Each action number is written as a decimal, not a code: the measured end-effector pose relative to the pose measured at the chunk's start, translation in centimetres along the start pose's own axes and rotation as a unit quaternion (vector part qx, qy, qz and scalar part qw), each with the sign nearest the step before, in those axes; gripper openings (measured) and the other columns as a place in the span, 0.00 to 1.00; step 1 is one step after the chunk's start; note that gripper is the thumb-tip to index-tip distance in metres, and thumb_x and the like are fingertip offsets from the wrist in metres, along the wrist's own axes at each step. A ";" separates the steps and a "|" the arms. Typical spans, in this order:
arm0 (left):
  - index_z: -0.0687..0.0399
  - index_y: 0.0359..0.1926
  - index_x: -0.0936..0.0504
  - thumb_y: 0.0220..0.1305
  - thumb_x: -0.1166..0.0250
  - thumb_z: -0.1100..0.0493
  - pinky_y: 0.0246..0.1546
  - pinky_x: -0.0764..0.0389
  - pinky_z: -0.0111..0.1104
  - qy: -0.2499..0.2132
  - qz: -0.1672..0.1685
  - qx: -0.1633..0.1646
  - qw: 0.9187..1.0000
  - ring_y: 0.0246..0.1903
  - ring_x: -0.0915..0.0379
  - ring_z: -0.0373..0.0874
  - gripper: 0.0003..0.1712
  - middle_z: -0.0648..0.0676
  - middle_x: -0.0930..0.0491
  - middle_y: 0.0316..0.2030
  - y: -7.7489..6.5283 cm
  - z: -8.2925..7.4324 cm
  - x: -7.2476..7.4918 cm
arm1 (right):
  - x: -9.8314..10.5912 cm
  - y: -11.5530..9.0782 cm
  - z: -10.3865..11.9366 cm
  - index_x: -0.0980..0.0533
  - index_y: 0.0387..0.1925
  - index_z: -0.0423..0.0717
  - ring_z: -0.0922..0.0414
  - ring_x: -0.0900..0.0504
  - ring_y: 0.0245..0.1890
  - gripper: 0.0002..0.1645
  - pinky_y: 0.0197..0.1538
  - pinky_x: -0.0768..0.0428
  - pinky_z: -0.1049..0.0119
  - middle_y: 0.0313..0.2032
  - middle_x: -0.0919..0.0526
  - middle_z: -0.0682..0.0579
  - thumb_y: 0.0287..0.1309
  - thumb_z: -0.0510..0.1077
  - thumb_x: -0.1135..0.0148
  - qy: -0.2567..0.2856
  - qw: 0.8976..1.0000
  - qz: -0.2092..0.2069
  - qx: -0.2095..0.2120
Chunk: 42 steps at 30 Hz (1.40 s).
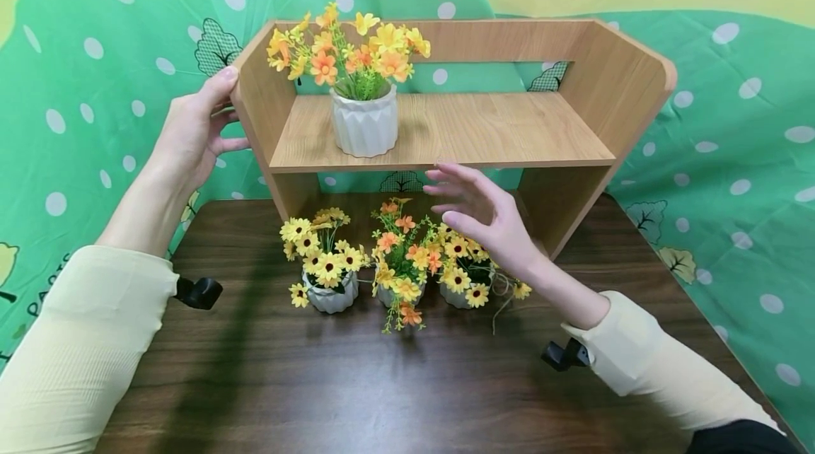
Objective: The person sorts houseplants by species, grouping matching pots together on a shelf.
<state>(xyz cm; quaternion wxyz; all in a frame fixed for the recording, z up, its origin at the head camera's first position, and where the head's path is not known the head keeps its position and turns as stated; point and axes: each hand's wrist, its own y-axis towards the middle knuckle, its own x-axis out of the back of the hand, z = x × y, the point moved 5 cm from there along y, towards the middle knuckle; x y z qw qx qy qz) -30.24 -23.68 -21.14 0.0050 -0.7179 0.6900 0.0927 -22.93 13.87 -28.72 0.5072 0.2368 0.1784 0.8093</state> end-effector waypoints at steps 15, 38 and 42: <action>0.50 0.69 0.25 0.65 0.31 0.41 0.32 0.10 0.33 0.002 0.001 0.002 1.000 0.57 0.25 0.47 0.36 0.53 0.27 0.62 0.0 0.1 -0.2 | -2.9 -3.3 -1.2 0.37 0.76 0.45 0.45 0.23 0.68 0.39 0.65 0.18 0.53 0.71 0.28 0.42 0.66 0.31 0.39 0.006 0.998 0.046 -0.033; 0.49 0.69 0.25 0.66 0.32 0.40 0.32 0.10 0.33 0.002 -0.003 0.006 1.000 0.58 0.26 0.48 0.35 0.53 0.28 0.64 0.0 0.0 -0.1 | -3.8 -8.0 -2.4 0.40 0.74 0.32 0.48 0.21 0.65 0.41 0.63 0.16 0.55 0.70 0.28 0.41 0.62 0.27 0.37 -0.001 0.995 0.103 -0.012; 0.49 0.69 0.25 0.66 0.31 0.40 0.32 0.10 0.33 0.003 -0.004 0.007 1.000 0.58 0.26 0.48 0.35 0.52 0.27 0.64 0.0 0.0 -0.1 | -3.8 -9.0 -3.2 0.39 0.75 0.35 0.50 0.21 0.66 0.41 0.62 0.16 0.57 0.69 0.28 0.36 0.62 0.26 0.38 -0.006 0.994 0.106 -0.033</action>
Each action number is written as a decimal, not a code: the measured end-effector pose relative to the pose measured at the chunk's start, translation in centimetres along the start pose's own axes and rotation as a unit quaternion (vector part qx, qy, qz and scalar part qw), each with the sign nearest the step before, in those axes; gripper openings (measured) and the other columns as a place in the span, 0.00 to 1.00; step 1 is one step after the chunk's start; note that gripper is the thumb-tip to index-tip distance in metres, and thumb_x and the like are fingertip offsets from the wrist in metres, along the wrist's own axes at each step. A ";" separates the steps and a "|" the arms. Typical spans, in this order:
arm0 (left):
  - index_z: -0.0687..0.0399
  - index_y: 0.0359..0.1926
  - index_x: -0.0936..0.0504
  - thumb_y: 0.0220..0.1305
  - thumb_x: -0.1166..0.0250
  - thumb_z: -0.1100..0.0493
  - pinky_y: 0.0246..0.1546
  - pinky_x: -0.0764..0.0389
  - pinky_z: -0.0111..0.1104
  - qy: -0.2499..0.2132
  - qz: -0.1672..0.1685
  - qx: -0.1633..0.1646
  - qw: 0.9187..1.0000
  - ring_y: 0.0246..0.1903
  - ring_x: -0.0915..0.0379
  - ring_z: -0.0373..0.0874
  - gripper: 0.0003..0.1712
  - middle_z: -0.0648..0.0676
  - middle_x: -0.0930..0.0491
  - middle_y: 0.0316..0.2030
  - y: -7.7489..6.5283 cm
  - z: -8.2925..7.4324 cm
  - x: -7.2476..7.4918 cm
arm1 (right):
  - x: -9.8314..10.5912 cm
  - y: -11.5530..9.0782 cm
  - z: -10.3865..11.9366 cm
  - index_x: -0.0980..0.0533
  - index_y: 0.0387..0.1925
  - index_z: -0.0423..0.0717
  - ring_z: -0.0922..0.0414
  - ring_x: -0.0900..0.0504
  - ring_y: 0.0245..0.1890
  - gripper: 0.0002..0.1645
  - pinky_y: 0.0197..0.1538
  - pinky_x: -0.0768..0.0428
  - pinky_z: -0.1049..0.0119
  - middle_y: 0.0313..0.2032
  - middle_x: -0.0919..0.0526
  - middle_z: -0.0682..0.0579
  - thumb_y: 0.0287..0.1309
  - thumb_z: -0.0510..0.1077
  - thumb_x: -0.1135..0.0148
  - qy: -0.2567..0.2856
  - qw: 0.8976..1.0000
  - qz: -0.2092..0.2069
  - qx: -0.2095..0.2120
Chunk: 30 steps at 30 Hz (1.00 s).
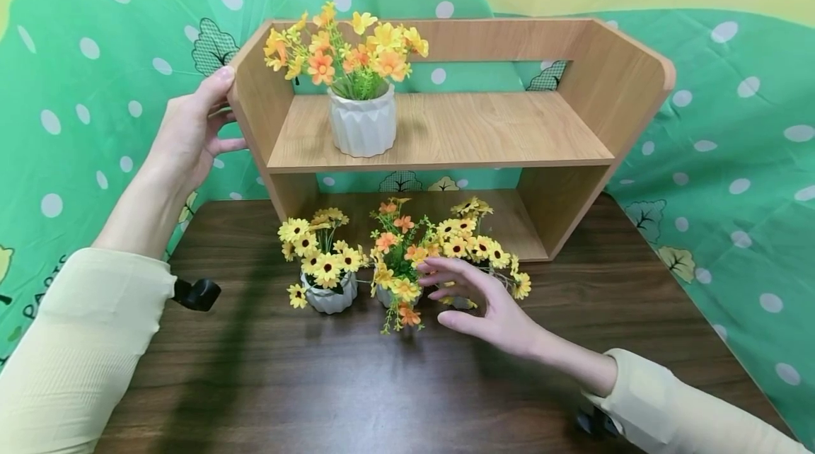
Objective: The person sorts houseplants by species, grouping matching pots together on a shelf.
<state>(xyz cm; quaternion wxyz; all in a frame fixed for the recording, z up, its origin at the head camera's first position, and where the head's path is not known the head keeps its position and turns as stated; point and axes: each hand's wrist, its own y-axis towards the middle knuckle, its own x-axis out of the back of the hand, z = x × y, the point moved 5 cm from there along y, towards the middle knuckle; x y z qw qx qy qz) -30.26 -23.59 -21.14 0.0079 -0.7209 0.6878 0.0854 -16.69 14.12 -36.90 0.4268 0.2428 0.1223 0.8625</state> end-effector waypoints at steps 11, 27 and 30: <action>0.49 0.69 0.25 0.66 0.31 0.41 0.33 0.10 0.33 -0.002 0.002 -0.001 1.000 0.57 0.25 0.47 0.35 0.53 0.27 0.64 0.0 0.0 0.0 | -0.9 -2.6 -1.4 0.35 0.72 0.38 0.52 0.19 0.63 0.41 0.61 0.15 0.58 0.66 0.26 0.34 0.58 0.27 0.33 -0.044 0.999 0.009 0.003; 0.49 0.69 0.25 0.65 0.30 0.41 0.33 0.10 0.33 -0.010 0.001 0.002 1.000 0.58 0.26 0.47 0.35 0.53 0.28 0.65 0.0 0.1 0.0 | -3.3 -5.0 -5.0 0.35 0.74 0.47 0.45 0.16 0.59 0.41 0.60 0.15 0.55 0.67 0.24 0.44 0.64 0.45 0.29 -0.089 0.988 0.055 -0.116; 0.49 0.68 0.24 0.65 0.30 0.41 0.33 0.10 0.33 -0.009 -0.001 0.002 1.000 0.58 0.26 0.48 0.35 0.53 0.28 0.65 0.0 0.0 0.0 | -3.1 -4.8 -5.5 0.36 0.75 0.47 0.44 0.17 0.60 0.44 0.62 0.16 0.54 0.68 0.24 0.44 0.63 0.49 0.28 -0.102 0.982 0.042 -0.155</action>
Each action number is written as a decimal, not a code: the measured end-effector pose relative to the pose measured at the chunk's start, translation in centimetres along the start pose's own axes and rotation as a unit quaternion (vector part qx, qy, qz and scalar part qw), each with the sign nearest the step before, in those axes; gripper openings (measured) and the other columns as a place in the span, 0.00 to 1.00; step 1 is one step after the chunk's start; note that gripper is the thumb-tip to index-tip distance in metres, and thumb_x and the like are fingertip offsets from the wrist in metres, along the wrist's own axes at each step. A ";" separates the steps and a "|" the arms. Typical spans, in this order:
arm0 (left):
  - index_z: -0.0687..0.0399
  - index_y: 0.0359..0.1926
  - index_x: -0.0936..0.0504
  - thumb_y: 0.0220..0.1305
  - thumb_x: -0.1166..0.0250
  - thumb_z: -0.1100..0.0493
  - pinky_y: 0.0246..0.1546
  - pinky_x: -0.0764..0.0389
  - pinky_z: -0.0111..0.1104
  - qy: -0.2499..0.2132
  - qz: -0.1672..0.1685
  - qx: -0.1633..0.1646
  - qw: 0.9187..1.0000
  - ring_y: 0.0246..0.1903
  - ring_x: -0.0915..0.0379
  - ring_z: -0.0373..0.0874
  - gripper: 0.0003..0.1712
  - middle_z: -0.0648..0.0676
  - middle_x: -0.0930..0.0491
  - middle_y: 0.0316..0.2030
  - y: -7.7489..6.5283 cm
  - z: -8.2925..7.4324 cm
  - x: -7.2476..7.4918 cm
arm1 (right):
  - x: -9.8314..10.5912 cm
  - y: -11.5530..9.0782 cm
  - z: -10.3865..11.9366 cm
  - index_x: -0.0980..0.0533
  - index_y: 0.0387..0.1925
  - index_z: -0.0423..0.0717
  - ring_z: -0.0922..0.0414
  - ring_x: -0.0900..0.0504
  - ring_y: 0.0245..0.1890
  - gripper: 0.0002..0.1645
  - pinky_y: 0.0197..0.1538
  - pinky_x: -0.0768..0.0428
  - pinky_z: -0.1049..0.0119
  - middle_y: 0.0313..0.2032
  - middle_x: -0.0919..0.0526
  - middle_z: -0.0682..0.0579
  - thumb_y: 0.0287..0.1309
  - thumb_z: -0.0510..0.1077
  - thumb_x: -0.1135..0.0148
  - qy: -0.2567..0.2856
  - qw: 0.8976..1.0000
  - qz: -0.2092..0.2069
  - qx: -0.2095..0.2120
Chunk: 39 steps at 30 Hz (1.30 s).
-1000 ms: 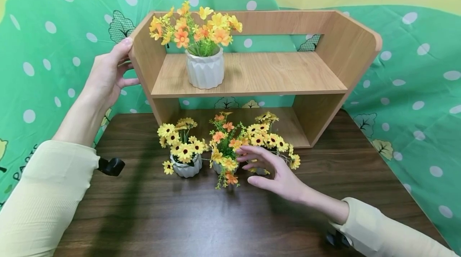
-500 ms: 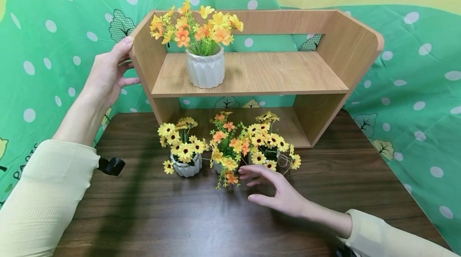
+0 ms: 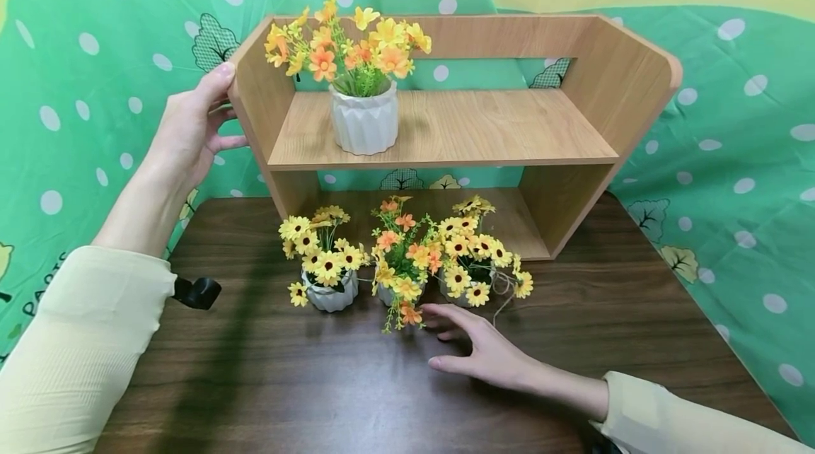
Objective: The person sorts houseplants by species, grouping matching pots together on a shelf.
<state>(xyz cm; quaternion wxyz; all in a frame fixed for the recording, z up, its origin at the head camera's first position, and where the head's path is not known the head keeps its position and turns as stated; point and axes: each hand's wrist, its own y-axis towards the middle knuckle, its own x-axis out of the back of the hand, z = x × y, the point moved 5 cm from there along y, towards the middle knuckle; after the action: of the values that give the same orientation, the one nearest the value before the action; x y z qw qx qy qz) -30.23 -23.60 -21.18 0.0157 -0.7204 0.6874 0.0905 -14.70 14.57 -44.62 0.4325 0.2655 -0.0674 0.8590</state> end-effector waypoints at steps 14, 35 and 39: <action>0.49 0.69 0.25 0.65 0.31 0.41 0.33 0.10 0.33 0.006 0.000 -0.003 1.000 0.58 0.26 0.48 0.36 0.53 0.28 0.66 0.0 0.1 0.0 | -0.5 1.7 -1.1 0.50 0.81 0.46 0.43 0.24 0.69 0.62 0.70 0.24 0.51 0.77 0.38 0.40 0.57 0.59 0.24 -0.024 0.989 -0.071 -0.124; 0.48 0.70 0.26 0.66 0.32 0.41 0.33 0.10 0.33 0.005 -0.002 0.000 1.000 0.59 0.27 0.48 0.36 0.53 0.29 0.66 0.0 0.0 0.0 | -1.1 5.5 -2.2 0.58 0.82 0.42 0.39 0.13 0.49 0.66 0.60 0.18 0.42 0.70 0.30 0.30 0.60 0.61 0.29 -0.047 0.958 -0.138 -0.247; 0.47 0.70 0.25 0.66 0.31 0.41 0.33 0.10 0.33 0.002 -0.002 0.000 1.000 0.58 0.26 0.48 0.35 0.53 0.29 0.66 0.0 0.0 0.1 | -1.3 6.3 -2.2 0.50 0.79 0.39 0.48 0.15 0.37 0.55 0.49 0.15 0.47 0.65 0.24 0.31 0.63 0.54 0.31 -0.032 0.951 -0.148 -0.270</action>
<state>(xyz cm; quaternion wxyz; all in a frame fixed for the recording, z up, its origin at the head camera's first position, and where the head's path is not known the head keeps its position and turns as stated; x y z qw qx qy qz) -30.18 -23.67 -21.18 0.0145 -0.7220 0.6861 0.0887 -19.82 10.49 -46.44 0.6082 0.1736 -0.2703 0.7259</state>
